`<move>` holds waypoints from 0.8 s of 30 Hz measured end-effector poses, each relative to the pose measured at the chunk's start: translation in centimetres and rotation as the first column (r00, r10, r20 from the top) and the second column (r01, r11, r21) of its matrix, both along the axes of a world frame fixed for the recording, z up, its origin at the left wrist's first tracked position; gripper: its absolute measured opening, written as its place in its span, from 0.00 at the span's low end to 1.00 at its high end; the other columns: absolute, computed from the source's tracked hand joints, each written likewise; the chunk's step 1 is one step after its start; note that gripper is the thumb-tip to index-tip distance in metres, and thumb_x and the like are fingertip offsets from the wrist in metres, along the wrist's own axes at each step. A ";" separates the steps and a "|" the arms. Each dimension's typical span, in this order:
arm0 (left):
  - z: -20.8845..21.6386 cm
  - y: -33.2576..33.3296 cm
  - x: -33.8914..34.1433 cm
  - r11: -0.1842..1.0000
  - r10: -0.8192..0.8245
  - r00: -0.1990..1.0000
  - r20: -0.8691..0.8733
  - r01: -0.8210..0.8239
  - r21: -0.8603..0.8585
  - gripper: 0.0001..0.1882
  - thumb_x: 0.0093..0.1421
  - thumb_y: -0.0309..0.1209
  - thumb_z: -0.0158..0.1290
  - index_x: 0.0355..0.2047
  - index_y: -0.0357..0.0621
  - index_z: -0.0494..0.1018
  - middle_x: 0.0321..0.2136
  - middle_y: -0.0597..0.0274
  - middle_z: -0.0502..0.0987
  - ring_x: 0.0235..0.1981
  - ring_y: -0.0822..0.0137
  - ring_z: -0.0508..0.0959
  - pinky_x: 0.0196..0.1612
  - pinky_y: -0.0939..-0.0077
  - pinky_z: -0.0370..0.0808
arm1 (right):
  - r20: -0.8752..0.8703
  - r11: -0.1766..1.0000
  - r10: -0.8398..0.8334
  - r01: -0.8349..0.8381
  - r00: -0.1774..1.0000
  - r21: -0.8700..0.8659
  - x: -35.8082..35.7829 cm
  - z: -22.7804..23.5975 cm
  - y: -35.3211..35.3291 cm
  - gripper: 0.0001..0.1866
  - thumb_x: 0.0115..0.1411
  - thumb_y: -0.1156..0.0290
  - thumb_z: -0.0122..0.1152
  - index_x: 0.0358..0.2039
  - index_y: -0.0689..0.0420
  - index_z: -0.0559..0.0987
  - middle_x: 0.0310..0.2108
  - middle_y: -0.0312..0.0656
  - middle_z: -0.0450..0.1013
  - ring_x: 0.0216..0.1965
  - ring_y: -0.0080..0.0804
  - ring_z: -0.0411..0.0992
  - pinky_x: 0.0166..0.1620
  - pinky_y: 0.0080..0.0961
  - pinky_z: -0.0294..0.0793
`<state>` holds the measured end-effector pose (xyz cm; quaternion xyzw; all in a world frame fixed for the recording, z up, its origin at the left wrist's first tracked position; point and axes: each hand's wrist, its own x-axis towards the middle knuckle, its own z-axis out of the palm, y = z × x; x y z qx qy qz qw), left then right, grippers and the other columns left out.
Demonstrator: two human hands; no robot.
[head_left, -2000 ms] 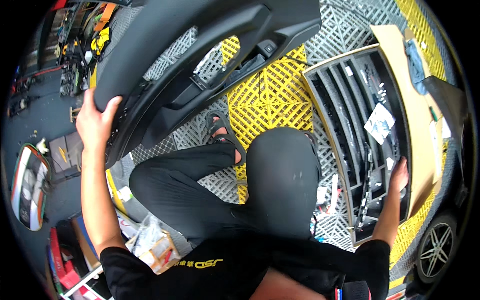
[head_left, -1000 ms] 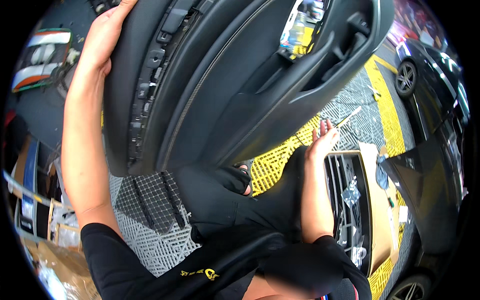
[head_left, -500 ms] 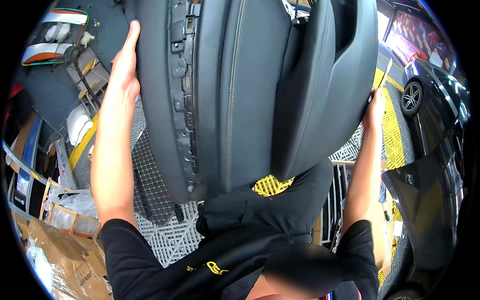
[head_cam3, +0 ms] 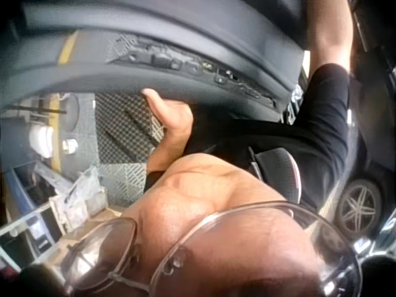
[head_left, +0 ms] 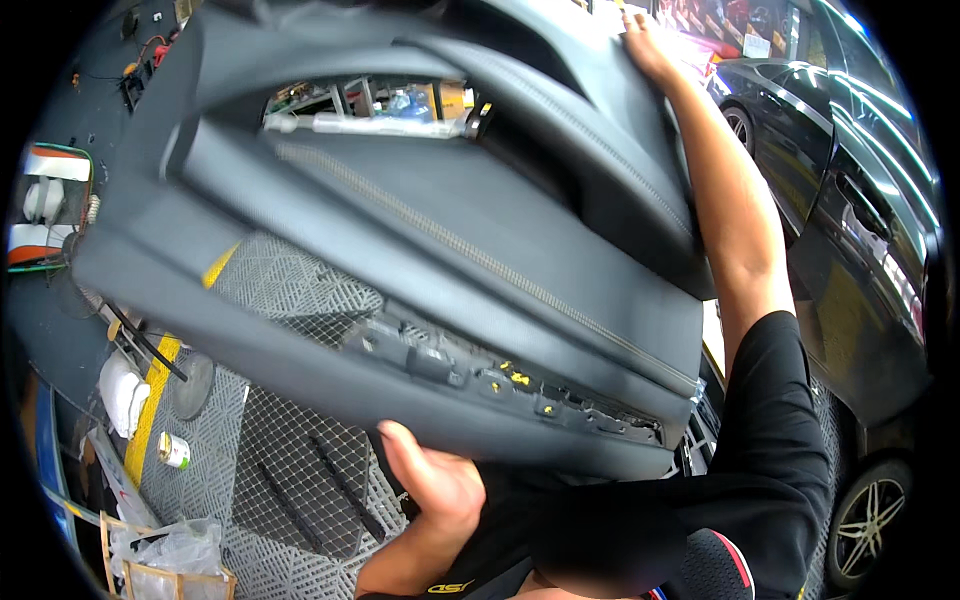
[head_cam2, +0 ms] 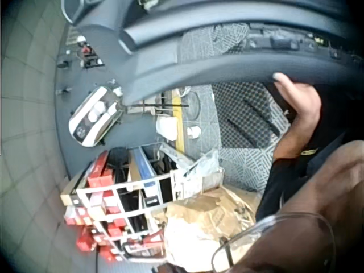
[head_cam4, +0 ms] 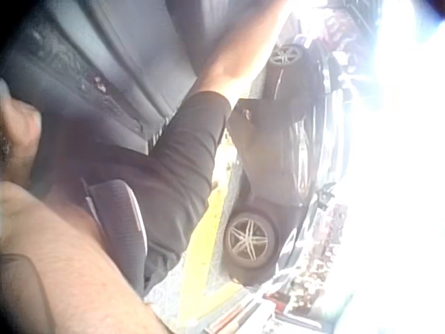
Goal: The person uses a prying tool to detach plastic trim components and internal wiring from a car door panel while sitting on the floor.
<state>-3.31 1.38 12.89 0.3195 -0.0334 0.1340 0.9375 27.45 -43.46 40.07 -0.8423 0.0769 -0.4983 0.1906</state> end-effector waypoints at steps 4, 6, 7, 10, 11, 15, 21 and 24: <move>-10.3 -0.2 -3.5 0.890 0.143 0.980 0.135 -0.187 0.417 0.39 0.73 0.48 0.45 0.71 0.34 0.47 0.68 0.49 0.58 0.66 0.56 0.64 0.68 0.58 0.59 | -0.168 0.994 0.094 -0.103 0.981 -0.047 1.7 -7.2 3.8 0.30 0.74 0.50 0.41 0.63 0.62 0.68 0.60 0.62 0.70 0.64 0.57 0.67 0.65 0.42 0.63; -15.9 1.5 -4.1 0.736 0.065 0.978 0.196 -0.180 0.652 0.43 0.72 0.48 0.45 0.71 0.28 0.40 0.68 0.43 0.55 0.65 0.56 0.61 0.68 0.61 0.56 | -0.318 0.975 0.197 -0.218 0.927 -0.031 4.9 -10.3 3.3 0.30 0.73 0.49 0.41 0.60 0.63 0.70 0.56 0.62 0.72 0.60 0.57 0.70 0.62 0.42 0.66; -16.5 1.9 -5.0 0.707 0.026 0.974 0.224 -0.177 0.685 0.44 0.72 0.49 0.44 0.71 0.28 0.39 0.68 0.43 0.53 0.65 0.55 0.61 0.68 0.60 0.55 | -0.350 0.974 0.061 -0.133 0.935 -0.186 6.2 -12.9 2.5 0.29 0.73 0.49 0.42 0.57 0.63 0.71 0.52 0.62 0.74 0.56 0.57 0.72 0.60 0.42 0.68; -17.1 3.0 -6.7 0.714 -0.016 0.981 0.193 -0.124 0.689 0.41 0.66 0.54 0.56 0.61 0.31 0.56 0.55 0.52 0.67 0.54 0.60 0.70 0.60 0.62 0.65 | -0.449 0.983 0.155 -0.183 0.880 -0.019 7.8 -20.5 7.2 0.29 0.73 0.50 0.41 0.55 0.65 0.74 0.50 0.65 0.75 0.54 0.60 0.73 0.57 0.48 0.70; -17.4 3.7 -7.3 0.683 -0.066 0.980 0.185 -0.091 0.725 0.40 0.65 0.55 0.56 0.59 0.31 0.59 0.53 0.53 0.68 0.53 0.60 0.71 0.59 0.61 0.66 | -0.526 0.977 0.164 -0.210 0.835 -0.028 8.2 -22.5 8.3 0.29 0.72 0.49 0.41 0.54 0.65 0.74 0.50 0.65 0.75 0.54 0.61 0.73 0.57 0.48 0.70; -17.5 7.8 -7.5 0.415 -0.340 0.940 -0.015 0.164 0.895 0.32 0.63 0.52 0.60 0.52 0.34 0.70 0.44 0.48 0.77 0.47 0.47 0.77 0.54 0.57 0.71 | -0.666 0.968 0.166 -0.250 0.728 -0.032 9.9 -30.9 8.5 0.29 0.72 0.50 0.42 0.53 0.66 0.73 0.49 0.66 0.75 0.54 0.63 0.72 0.57 0.48 0.70; -5.7 15.8 -2.5 -0.497 -0.680 0.467 -0.566 0.274 0.823 0.22 0.68 0.45 0.53 0.54 0.43 0.72 0.50 0.46 0.78 0.48 0.46 0.80 0.48 0.56 0.80 | -0.739 0.966 0.134 -0.254 0.660 -0.051 12.9 -41.3 8.2 0.29 0.73 0.49 0.41 0.52 0.65 0.75 0.45 0.61 0.77 0.50 0.56 0.75 0.56 0.45 0.70; 2.1 13.6 4.9 -0.524 -0.593 0.516 -0.618 0.335 0.783 0.23 0.59 0.44 0.63 0.51 0.46 0.77 0.45 0.55 0.82 0.49 0.55 0.82 0.50 0.60 0.80 | -0.767 0.975 0.206 -0.194 0.607 0.108 12.6 -43.1 4.6 0.29 0.73 0.48 0.40 0.49 0.64 0.76 0.38 0.49 0.78 0.42 0.41 0.76 0.50 0.36 0.73</move>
